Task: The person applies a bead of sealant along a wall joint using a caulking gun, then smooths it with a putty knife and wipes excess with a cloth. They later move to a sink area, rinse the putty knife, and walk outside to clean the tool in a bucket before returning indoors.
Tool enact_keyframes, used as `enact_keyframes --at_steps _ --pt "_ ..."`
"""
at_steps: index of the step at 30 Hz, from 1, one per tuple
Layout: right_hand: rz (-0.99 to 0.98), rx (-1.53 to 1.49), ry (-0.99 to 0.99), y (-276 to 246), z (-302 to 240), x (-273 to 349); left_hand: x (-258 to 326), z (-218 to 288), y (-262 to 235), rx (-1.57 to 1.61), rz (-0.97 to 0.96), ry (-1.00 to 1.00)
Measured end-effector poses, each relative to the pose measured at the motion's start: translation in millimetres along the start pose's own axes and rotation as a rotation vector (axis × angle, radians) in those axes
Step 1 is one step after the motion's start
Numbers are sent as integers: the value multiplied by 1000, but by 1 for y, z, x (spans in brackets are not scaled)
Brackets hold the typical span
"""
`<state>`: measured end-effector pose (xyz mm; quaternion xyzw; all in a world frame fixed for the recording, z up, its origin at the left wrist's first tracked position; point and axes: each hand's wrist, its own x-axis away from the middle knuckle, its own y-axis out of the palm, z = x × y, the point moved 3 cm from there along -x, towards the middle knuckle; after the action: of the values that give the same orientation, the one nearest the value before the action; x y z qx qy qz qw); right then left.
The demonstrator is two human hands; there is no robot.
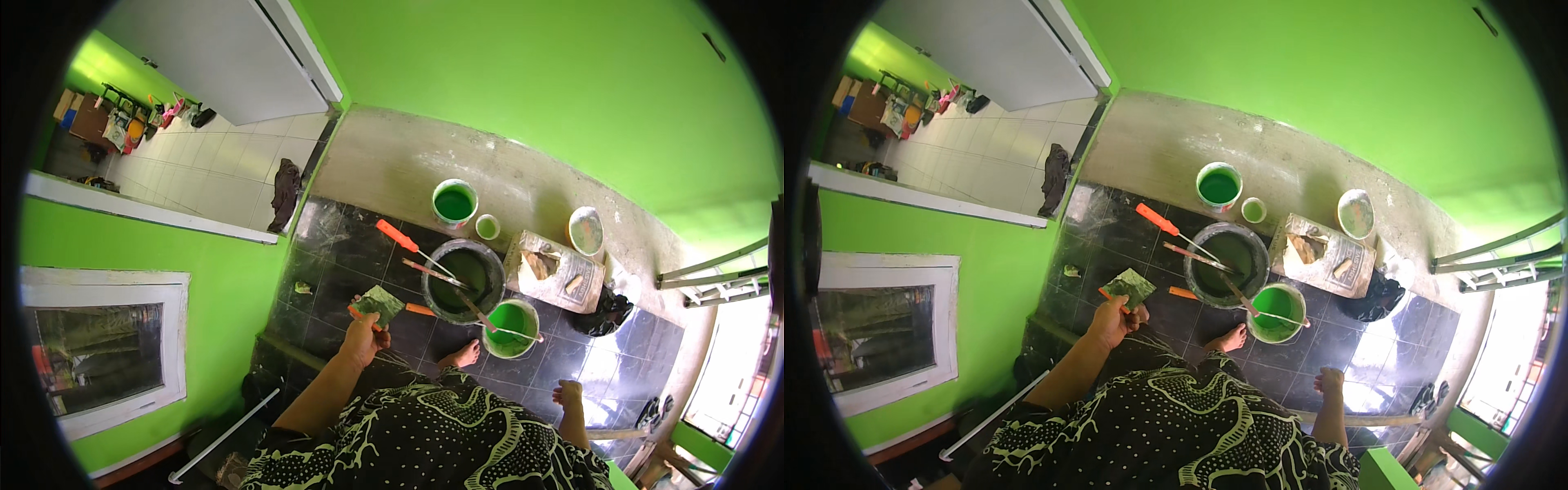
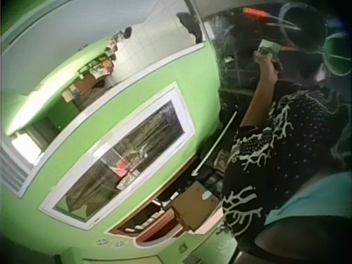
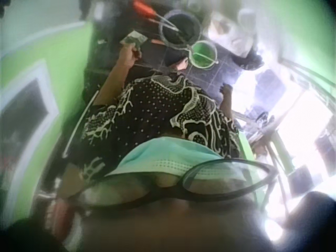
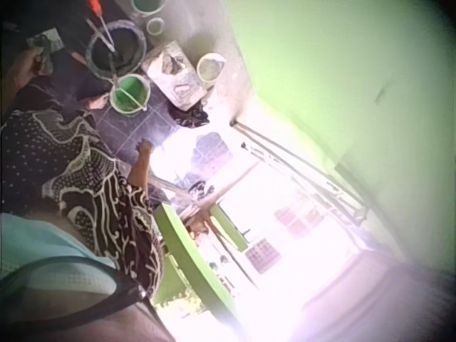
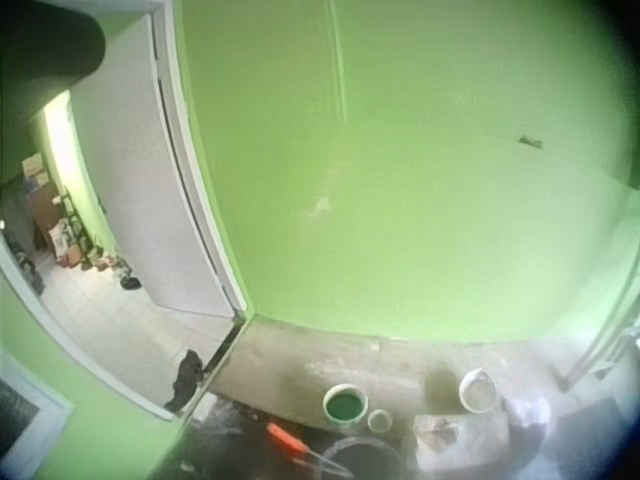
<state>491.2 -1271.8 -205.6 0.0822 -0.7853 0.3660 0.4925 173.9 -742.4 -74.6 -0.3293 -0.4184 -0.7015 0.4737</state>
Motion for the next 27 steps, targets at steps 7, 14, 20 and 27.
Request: enact_keyframes --at_steps 7,14,20,27 --pt "-68 151 -235 164 -104 78 -27 74 -92 134 129 44" --pt "-318 363 -204 313 -90 103 -59 113 -172 133 175 -21" --pt "-159 459 -34 314 -68 125 -69 164 -236 170 178 -9" --pt "-93 422 -110 344 -146 180 -58 261 -297 225 172 130"
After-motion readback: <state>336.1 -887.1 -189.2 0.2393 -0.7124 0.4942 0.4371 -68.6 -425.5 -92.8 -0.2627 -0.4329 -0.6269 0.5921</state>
